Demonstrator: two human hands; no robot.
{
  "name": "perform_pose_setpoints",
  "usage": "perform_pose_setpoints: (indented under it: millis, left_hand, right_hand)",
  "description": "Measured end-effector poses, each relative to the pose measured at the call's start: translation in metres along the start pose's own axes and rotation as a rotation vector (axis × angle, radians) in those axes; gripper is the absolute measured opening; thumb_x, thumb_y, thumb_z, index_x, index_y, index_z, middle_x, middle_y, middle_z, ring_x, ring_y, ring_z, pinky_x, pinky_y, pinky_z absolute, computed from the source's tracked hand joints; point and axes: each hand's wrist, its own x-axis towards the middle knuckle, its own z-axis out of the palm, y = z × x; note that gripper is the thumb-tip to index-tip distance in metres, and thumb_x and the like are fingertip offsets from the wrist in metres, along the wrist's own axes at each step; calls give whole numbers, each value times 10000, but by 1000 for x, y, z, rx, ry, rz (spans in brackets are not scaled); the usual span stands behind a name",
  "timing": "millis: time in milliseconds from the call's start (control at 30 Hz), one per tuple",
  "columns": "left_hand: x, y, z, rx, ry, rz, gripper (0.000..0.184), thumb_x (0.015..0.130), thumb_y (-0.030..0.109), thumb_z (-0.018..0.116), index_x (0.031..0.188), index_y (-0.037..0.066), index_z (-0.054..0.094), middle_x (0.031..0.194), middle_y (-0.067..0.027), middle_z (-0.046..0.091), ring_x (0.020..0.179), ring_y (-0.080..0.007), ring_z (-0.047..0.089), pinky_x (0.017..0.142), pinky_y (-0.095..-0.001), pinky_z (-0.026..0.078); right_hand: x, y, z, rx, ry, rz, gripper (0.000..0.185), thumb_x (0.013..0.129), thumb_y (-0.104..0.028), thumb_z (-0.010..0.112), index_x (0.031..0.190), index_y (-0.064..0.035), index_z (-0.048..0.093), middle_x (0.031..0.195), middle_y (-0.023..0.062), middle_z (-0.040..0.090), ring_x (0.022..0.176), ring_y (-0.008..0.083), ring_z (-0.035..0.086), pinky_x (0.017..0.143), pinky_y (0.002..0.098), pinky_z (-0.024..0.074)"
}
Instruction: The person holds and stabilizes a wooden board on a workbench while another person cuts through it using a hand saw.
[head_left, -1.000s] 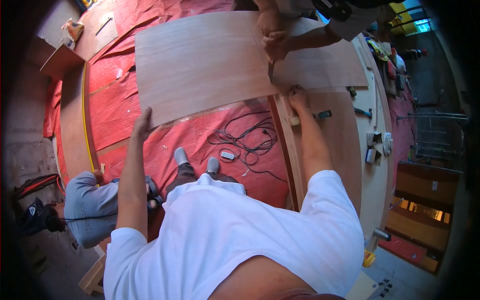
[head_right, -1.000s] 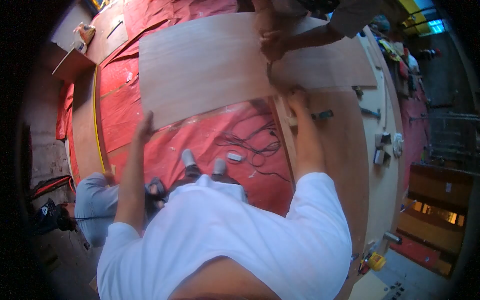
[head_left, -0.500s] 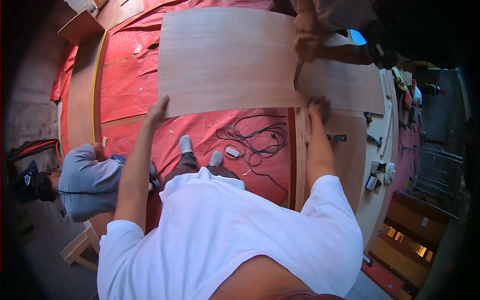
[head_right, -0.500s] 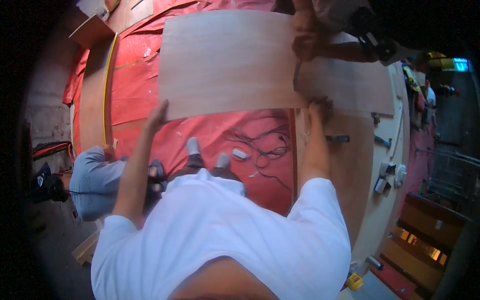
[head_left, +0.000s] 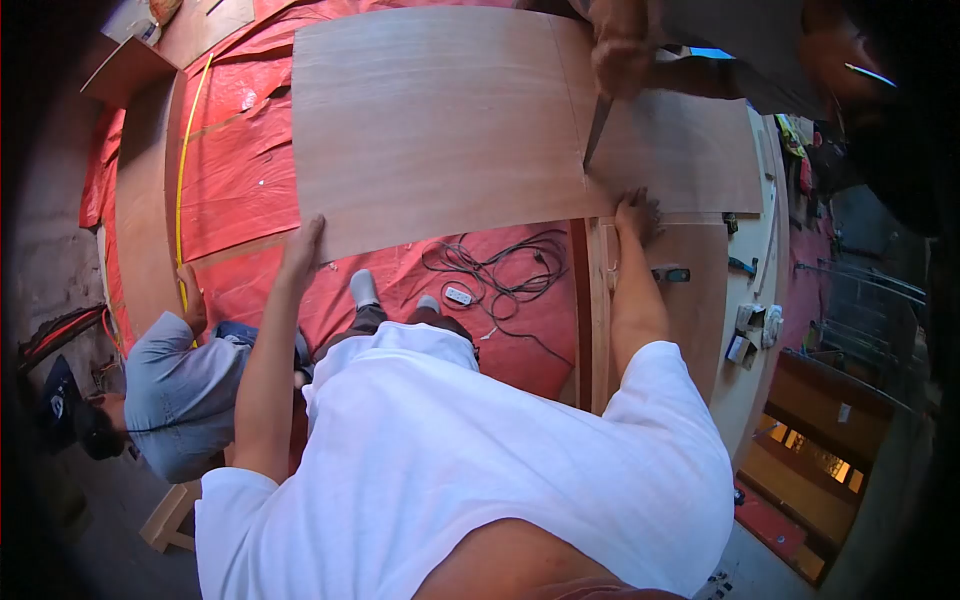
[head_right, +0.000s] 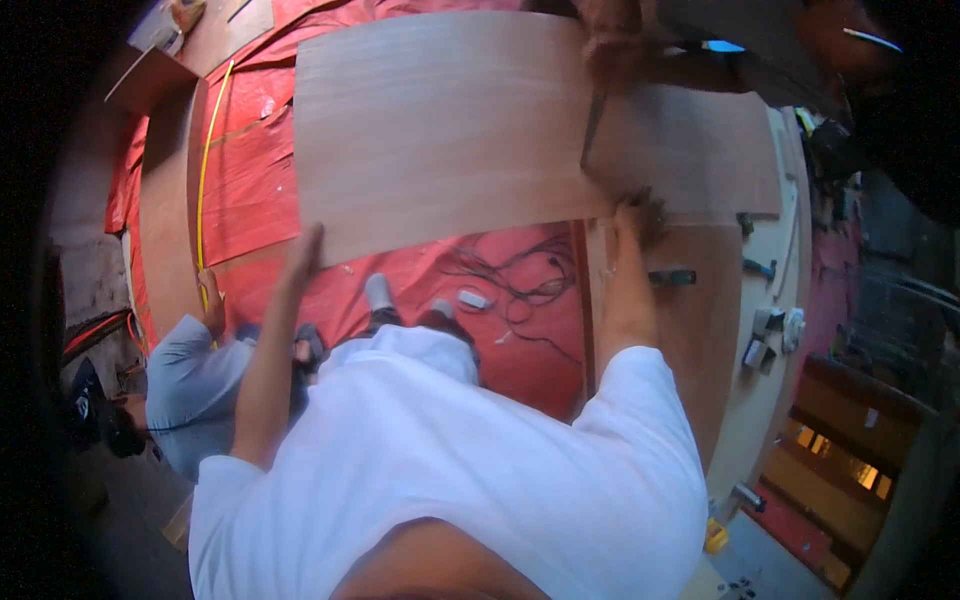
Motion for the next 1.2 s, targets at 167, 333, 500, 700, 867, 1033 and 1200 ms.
perform_pose_setpoints:
  millis: [167,333,500,700,867,1033,1200]
  left_hand:
    - [-22,20,17,49,-8,-59,373,911,302,506,1151,16,515,1012,-57,595,877,-162,591,729,-331,506]
    - [-12,9,5,197,31,-19,363,909,293,513,1138,12,522,1032,-71,587,861,-161,593,695,-331,519]
    - [-23,19,19,-16,-15,-29,430,910,328,530,1167,-16,510,1070,-97,587,931,-172,590,823,-336,503]
    - [-22,26,19,44,18,-87,401,929,311,504,1157,-18,516,1054,-89,593,916,-163,590,799,-339,512]
    - [-23,24,21,-17,4,-55,374,927,313,512,1109,-12,546,1021,-74,597,882,-145,586,762,-326,510]
    - [-19,21,18,75,13,-4,379,922,326,520,1102,-6,558,997,-62,603,874,-137,587,750,-317,511]
    - [-20,25,21,73,77,-66,421,909,352,541,1118,-14,556,980,-68,619,849,-144,599,733,-324,509]
  right_hand:
    - [11,10,11,-55,15,-71,537,913,-497,288,1328,-184,425,1357,203,386,1188,411,432,982,553,308]
    - [24,17,25,51,-33,-135,557,919,-480,281,1282,-95,454,1275,223,453,1159,412,455,938,523,377]
    - [4,0,-4,77,-95,-38,568,917,-494,282,1292,-99,441,1268,216,462,1131,418,479,930,519,388]
    - [36,31,42,-26,-43,-124,564,911,-502,286,1305,-127,434,1262,204,478,1110,413,501,906,516,403]
    - [14,6,3,3,-117,-79,571,906,-510,274,1292,-125,445,1257,222,478,1102,405,509,895,513,407]
    - [31,15,22,-62,-80,-109,589,904,-533,276,1282,-117,453,1227,244,479,1092,434,501,888,523,409]
    - [34,21,32,-40,-31,-93,572,907,-541,275,1292,-154,442,1214,251,478,1080,449,499,889,531,405]
